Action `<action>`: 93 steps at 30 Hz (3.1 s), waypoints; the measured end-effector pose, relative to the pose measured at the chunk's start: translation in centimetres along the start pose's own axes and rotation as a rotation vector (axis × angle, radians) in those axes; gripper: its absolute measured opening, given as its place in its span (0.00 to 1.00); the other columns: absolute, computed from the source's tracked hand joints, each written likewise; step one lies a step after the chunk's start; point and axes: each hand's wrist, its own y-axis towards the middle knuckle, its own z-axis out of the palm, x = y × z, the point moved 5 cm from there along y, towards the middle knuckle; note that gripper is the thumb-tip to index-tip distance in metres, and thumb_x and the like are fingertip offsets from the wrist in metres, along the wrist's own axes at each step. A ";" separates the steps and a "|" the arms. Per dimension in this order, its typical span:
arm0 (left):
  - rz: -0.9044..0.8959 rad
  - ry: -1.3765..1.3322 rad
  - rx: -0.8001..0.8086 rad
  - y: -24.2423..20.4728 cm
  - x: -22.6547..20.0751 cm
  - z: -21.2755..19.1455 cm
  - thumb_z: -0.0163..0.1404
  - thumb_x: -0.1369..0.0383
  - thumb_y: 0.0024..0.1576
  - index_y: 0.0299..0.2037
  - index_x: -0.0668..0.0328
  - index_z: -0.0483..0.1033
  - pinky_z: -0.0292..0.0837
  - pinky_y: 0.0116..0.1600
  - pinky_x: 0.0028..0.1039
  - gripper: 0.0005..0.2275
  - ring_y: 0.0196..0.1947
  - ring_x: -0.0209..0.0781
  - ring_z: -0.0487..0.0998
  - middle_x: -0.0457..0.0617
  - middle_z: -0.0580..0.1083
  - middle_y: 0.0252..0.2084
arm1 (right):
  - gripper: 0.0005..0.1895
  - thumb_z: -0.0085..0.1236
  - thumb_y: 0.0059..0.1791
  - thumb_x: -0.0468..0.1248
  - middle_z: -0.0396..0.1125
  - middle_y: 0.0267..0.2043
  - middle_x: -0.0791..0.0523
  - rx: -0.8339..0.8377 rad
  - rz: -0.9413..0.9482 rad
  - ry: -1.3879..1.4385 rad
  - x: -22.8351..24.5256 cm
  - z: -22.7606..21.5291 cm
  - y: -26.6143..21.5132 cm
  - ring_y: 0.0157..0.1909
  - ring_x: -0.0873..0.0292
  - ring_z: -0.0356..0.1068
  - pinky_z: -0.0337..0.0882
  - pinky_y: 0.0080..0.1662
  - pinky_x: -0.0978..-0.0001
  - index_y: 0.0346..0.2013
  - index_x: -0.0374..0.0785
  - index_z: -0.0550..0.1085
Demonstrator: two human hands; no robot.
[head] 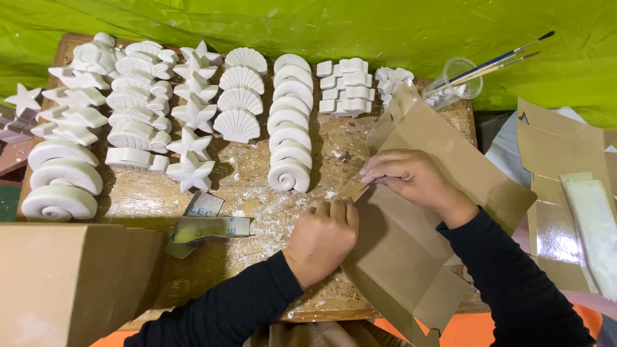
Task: Folding a cardboard box and sanding a plaster shell-shaped object
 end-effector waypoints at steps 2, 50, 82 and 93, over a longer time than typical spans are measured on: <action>-0.044 0.019 -0.001 0.2 0.0 1.2 0.50 0.75 0.52 0.34 0.67 0.78 0.76 0.25 0.33 0.05 0.24 0.51 0.80 0.53 0.73 0.24 | 0.05 0.61 0.45 0.24 0.77 0.35 0.51 0.003 -0.028 -0.022 0.6 0.0 0.2 0.37 0.50 0.77 0.76 0.43 0.58 0.31 0.35 0.81; -0.190 -0.071 0.047 1.5 3.0 1.4 0.50 0.77 0.53 0.31 0.60 0.74 0.74 0.21 0.29 0.02 0.18 0.45 0.79 0.48 0.74 0.21 | 0.06 0.49 0.49 0.26 0.68 0.25 0.54 0.272 -0.030 -0.509 4.1 3.6 0.4 0.33 0.50 0.71 0.70 0.40 0.58 0.38 0.35 0.73; -0.343 -0.176 -0.050 0.9 5.6 0.5 0.48 0.80 0.52 0.32 0.58 0.64 0.56 0.15 0.34 0.07 0.15 0.47 0.67 0.50 0.69 0.24 | 0.26 0.52 0.53 0.33 0.64 0.64 0.48 -1.082 0.911 0.135 0.2 -4.2 -23.0 0.45 0.49 0.74 0.74 0.39 0.66 0.66 0.31 0.64; -0.104 0.175 -0.077 2.9 0.6 -3.3 0.62 0.64 0.55 0.42 0.62 0.74 0.80 0.31 0.29 0.13 0.35 0.48 0.80 0.54 0.69 0.37 | 0.33 0.66 0.45 0.53 0.73 0.48 0.44 -0.569 0.923 -0.490 -1.1 -2.4 -26.4 0.48 0.38 0.74 0.74 0.46 0.47 0.60 0.39 0.75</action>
